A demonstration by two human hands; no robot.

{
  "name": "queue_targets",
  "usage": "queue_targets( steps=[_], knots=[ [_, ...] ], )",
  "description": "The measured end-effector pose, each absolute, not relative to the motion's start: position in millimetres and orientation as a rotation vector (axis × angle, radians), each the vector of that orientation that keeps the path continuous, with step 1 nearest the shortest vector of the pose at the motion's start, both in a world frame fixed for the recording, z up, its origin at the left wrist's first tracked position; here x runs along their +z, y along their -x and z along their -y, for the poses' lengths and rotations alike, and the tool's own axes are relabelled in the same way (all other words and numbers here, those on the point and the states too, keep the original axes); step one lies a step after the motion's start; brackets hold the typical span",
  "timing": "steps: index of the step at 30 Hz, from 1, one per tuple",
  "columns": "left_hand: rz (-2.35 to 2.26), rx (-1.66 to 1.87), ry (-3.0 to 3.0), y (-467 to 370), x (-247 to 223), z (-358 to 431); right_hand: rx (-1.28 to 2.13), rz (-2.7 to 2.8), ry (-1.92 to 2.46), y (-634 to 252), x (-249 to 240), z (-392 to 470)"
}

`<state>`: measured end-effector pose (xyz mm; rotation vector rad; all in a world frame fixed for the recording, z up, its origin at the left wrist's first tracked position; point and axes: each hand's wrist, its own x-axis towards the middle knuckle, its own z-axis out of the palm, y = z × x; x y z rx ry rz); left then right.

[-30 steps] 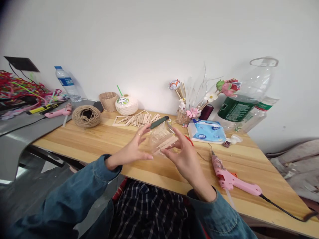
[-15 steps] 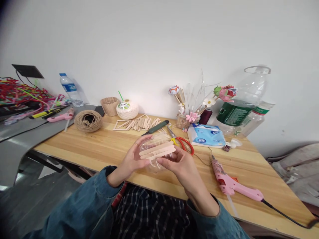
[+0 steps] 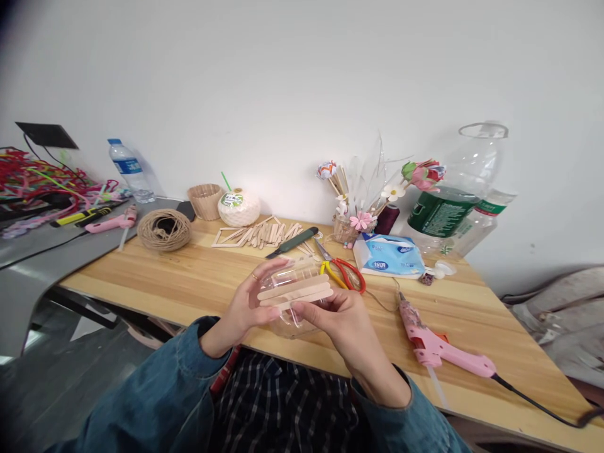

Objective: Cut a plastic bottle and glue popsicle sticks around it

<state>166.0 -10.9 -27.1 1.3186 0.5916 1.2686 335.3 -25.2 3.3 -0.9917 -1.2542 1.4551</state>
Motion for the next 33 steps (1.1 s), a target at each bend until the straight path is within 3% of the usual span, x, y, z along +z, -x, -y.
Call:
queue_targets(
  steps=[15, 20, 28, 33],
  knots=[
    [-0.526, 1.140, -1.236, -167, -36, 6, 1.385, 1.316, 1.072, -339, 1, 18],
    [-0.511, 1.210, -1.194, -167, -32, 6, 1.244, 1.489, 1.022, -348, -1, 13],
    [-0.545, 1.250, -1.170, -163, -28, 7, 0.849, 1.234, 1.077, -372, -3, 9],
    [-0.507, 1.255, -1.155, -165, -27, 9, 0.834, 1.186, 0.984, -375, 3, 14]
  ],
)
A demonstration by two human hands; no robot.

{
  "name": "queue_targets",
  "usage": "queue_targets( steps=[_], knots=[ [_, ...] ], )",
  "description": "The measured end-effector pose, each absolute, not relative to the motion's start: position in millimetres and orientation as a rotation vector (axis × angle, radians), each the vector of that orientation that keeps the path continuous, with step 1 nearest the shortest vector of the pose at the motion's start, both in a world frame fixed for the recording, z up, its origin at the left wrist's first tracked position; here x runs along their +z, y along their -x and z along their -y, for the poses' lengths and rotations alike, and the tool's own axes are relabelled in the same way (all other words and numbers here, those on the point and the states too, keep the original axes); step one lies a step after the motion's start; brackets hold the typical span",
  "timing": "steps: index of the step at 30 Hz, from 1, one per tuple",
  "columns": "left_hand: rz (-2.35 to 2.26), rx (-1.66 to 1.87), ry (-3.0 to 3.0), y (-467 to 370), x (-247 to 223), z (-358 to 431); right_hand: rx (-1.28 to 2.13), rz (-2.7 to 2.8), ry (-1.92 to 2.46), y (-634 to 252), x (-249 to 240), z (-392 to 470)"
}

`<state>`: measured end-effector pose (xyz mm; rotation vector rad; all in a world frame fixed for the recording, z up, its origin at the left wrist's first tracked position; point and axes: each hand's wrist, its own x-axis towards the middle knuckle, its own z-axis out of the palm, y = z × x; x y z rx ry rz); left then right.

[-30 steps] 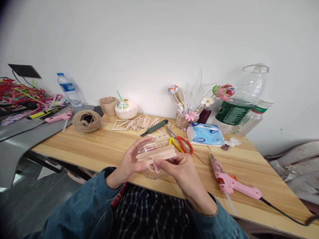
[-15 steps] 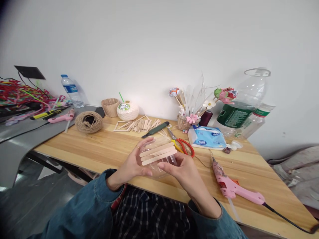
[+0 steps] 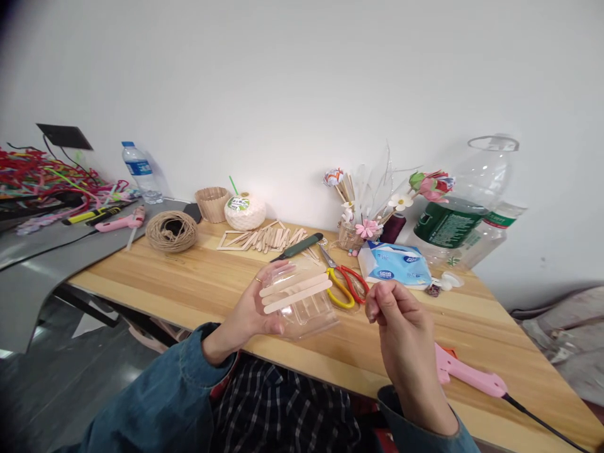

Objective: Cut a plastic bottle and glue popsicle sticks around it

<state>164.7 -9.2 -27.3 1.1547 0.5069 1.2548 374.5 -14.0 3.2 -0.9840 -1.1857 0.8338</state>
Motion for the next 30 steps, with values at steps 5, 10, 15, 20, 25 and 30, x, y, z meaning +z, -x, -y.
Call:
queue_targets(
  steps=[5, 10, 15, 20, 25, 30],
  knots=[
    [-0.480, 1.270, -1.169, -165, -29, 9, 0.825, 1.186, 0.882, -373, 3, 17],
    [-0.502, 1.307, -1.211, -169, -40, 7, 0.703, 1.300, 1.004, -375, 1, 26],
    [-0.620, 1.553, -1.348, -184, -61, 3, 0.627, 1.632, 1.141, -370, -1, 33],
    [-0.798, 1.273, -1.574, -175, -70, 12, 0.563, 1.995, 1.094, -372, -1, 26],
    [-1.038, 1.132, -1.851, -145, -65, 15, 0.382, 2.320, 1.087, -381, -12, 14],
    [-0.955, 1.095, -2.260, -140, -49, 5, 0.215, 2.513, 1.165, -380, -26, 10]
  ],
)
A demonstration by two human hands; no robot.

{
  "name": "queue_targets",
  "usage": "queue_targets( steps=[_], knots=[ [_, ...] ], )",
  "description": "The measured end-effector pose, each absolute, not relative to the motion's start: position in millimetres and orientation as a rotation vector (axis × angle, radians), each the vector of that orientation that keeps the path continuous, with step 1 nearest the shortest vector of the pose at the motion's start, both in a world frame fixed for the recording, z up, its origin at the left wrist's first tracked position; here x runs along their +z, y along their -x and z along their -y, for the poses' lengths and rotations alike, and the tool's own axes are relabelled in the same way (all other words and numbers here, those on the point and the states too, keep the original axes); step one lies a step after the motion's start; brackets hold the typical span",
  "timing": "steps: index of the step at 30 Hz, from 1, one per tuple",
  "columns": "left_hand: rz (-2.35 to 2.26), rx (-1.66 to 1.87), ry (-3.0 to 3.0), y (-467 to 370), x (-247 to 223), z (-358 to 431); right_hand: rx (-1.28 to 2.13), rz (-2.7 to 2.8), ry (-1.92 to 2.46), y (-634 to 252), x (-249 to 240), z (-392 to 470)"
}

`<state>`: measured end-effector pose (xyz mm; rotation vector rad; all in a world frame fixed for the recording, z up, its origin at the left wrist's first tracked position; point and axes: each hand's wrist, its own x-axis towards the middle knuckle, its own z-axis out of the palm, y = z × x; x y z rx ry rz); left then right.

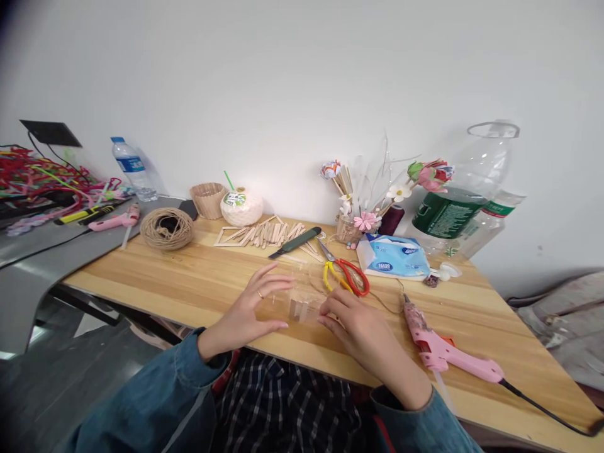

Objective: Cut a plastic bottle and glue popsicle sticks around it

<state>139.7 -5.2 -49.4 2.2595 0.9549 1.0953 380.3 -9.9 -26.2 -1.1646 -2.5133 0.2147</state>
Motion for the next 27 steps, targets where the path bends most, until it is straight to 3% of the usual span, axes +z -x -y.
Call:
queue_targets(
  steps=[9, 18, 27],
  knots=[
    [-0.989, 0.666, -2.706, -146, -25, -5, -0.331, 2.421, 1.050, -375, -18, 12],
    [-0.763, 0.381, -2.944, -160, -8, -27, -0.116, 2.675, 1.180, -348, -13, 0],
    [-0.816, 0.210, -2.977, -168, -12, -32, -0.004, 2.775, 1.205, -339, -6, -5]
  ],
)
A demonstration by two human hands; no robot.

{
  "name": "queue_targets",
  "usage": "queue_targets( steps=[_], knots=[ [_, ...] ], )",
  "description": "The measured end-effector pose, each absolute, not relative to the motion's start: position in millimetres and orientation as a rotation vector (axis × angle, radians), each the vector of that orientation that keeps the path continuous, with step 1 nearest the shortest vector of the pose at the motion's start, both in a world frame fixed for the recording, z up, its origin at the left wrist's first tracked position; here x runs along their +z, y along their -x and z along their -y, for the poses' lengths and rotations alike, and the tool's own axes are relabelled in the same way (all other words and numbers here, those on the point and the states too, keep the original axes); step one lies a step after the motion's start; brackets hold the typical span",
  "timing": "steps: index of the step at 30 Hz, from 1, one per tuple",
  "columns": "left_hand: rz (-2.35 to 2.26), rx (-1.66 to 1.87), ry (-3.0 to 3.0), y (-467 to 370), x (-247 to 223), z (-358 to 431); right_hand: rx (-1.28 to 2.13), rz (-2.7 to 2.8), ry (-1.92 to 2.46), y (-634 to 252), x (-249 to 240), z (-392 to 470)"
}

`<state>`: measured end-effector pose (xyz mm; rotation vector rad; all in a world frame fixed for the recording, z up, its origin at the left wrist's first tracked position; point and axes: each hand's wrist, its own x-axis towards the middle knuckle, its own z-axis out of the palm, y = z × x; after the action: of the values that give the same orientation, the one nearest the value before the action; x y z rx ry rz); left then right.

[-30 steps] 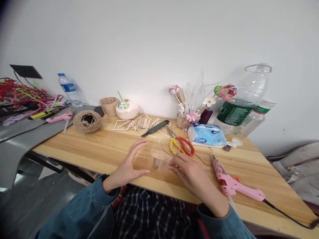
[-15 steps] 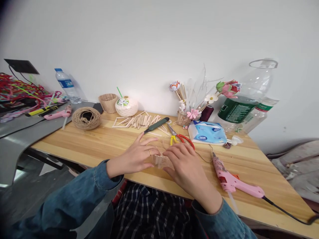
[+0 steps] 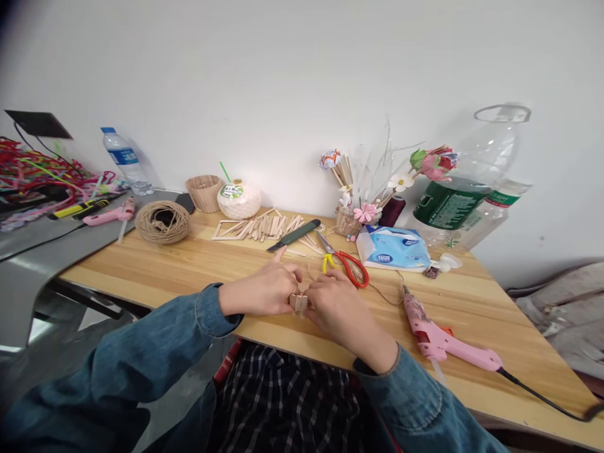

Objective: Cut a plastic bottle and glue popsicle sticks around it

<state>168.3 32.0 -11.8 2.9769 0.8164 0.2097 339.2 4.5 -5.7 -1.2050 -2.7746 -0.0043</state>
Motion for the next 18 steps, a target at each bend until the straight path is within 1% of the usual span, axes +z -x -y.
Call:
queue_targets(
  steps=[8, 18],
  knots=[
    [-0.782, 0.243, -2.979, -167.8, -16.9, -33.2, 0.033, 2.794, 1.143, -339.1, -6.6, -6.6],
    [-0.789, 0.218, -2.973, -168.4, -15.7, -32.7, -0.055, 2.784, 1.108, -339.7, -8.7, -5.4]
  ],
)
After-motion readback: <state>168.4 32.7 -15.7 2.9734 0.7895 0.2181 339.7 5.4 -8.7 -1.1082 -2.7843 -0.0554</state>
